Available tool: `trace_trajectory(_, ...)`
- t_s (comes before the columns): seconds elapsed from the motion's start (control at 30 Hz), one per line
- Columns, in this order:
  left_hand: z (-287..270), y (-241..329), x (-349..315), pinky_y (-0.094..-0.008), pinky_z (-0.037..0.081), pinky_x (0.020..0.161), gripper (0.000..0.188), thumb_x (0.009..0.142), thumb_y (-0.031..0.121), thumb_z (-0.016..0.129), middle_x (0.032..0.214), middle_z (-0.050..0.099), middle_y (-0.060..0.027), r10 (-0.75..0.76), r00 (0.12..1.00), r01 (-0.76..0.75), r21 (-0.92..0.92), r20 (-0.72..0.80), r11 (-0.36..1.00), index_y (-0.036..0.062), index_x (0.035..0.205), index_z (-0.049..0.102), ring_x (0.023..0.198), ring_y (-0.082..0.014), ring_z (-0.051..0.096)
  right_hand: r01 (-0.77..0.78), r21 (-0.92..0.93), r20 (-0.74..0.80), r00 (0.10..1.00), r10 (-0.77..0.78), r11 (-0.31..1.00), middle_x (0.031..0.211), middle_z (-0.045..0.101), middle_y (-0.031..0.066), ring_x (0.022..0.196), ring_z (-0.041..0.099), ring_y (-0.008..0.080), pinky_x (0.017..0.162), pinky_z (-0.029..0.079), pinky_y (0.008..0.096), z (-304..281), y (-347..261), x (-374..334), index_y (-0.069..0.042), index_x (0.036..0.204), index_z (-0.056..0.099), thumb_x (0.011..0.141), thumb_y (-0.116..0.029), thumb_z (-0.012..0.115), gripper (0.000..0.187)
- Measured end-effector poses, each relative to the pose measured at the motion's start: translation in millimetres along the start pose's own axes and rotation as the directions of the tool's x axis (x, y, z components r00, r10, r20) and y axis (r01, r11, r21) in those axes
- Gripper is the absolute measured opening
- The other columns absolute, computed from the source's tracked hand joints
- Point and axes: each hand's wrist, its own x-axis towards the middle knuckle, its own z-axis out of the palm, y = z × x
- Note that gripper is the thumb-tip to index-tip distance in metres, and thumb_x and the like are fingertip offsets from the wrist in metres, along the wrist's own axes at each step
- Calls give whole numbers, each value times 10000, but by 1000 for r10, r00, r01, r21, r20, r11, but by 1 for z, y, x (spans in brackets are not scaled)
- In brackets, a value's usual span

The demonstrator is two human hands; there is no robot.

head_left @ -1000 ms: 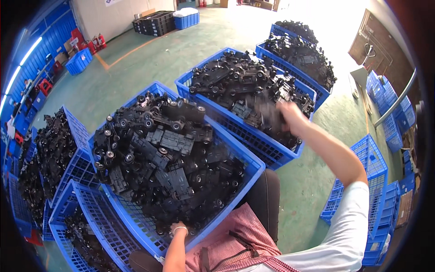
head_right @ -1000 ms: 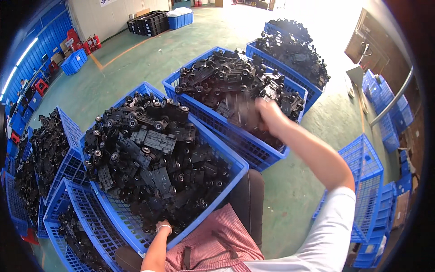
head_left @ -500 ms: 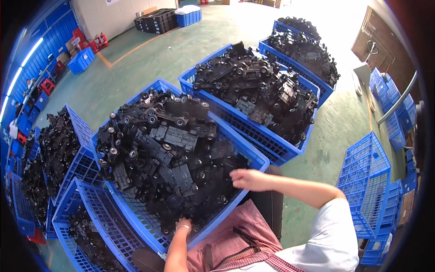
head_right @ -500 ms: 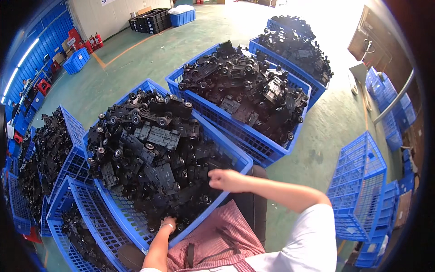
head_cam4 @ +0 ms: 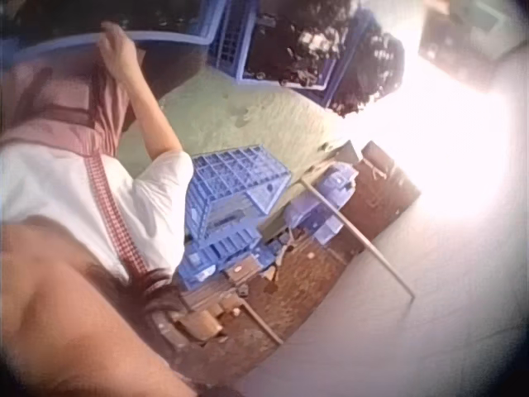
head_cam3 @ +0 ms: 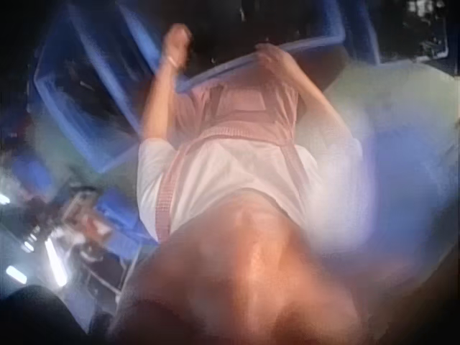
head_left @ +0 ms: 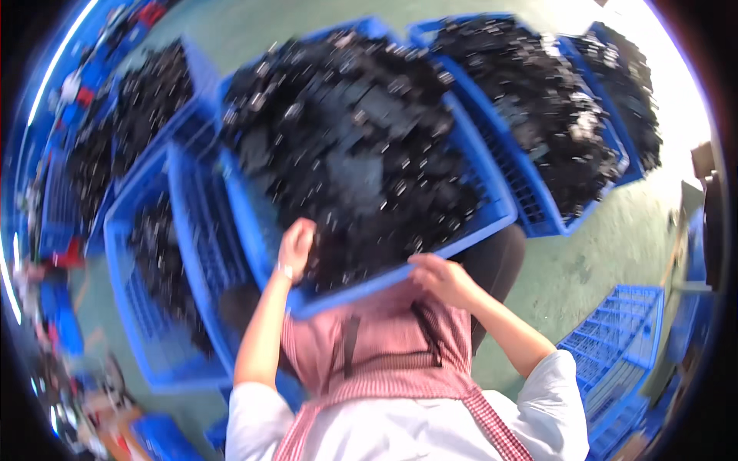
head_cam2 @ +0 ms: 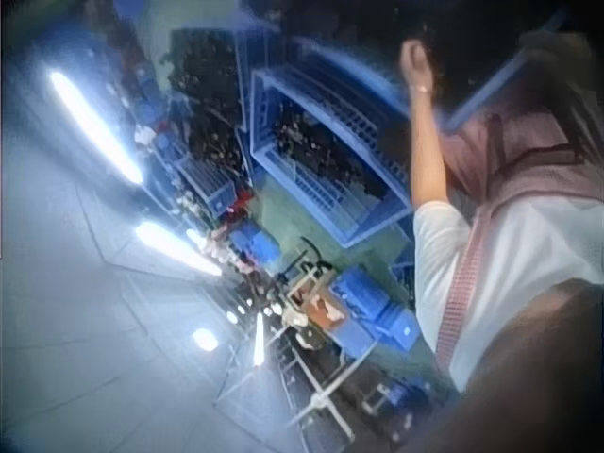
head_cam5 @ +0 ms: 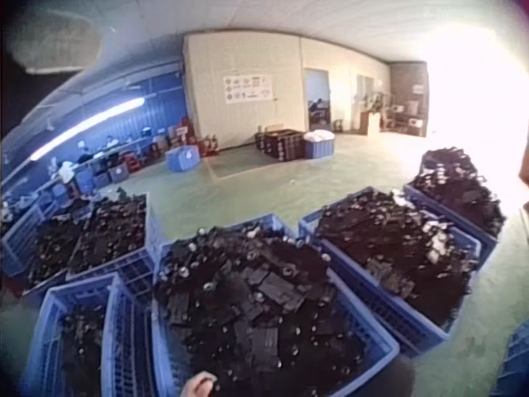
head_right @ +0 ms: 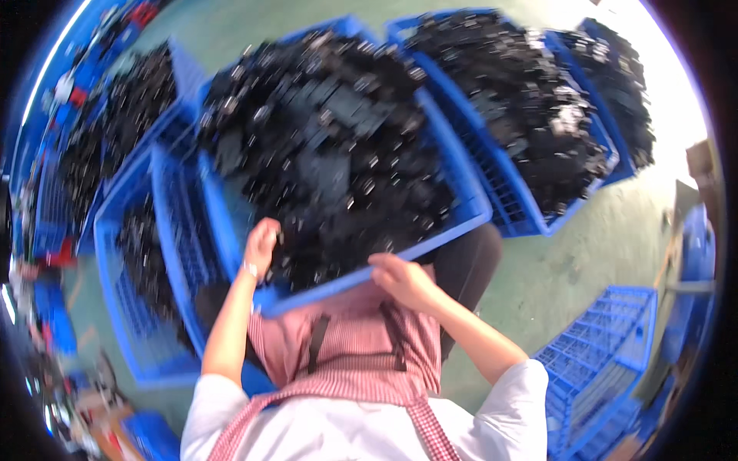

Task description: Inspecting and sorting black toy car chassis from several blue crates.

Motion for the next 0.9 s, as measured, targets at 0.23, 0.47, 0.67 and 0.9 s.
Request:
trace_trajectory(0.23,9,92,-44,-435,378,1008,398,925,294,402,1207,563,-126,-203,978,82,-988,54,132,21,1193,508,1136,-274,519,270,86,-23,963,-269,959,1304,448,209,1075,561,299,910,454,355,57,-30,2,-16,1348,343,856,-210,623,598)
trace_trajectory(0.47,34,107,-63,-424,351,1024,475,979,346,304,1248,533,-140,-270,960,66,-996,78,-54,-2,1274,438,1161,-282,495,-124,179,210,974,85,976,1122,588,140,1042,547,160,903,436,308,55,-51,-11,41,1265,433,881,-162,567,454)
trace_trajectory(0.67,56,125,-76,-454,318,1032,476,972,313,408,1359,409,-169,-161,983,106,-986,84,131,36,1348,321,1237,-296,410,-445,881,472,814,-338,159,866,568,116,639,529,171,452,457,236,58,-22,-11,-40,1202,500,941,-244,465,333)
trace_trajectory(0.9,77,125,-80,-495,323,1042,592,968,442,304,1349,414,-217,-89,896,400,-879,435,-260,-15,1345,325,1243,-368,411,-743,658,666,652,-363,-128,869,602,164,689,640,245,446,517,244,97,-8,-22,-13,1060,559,930,-414,459,433)
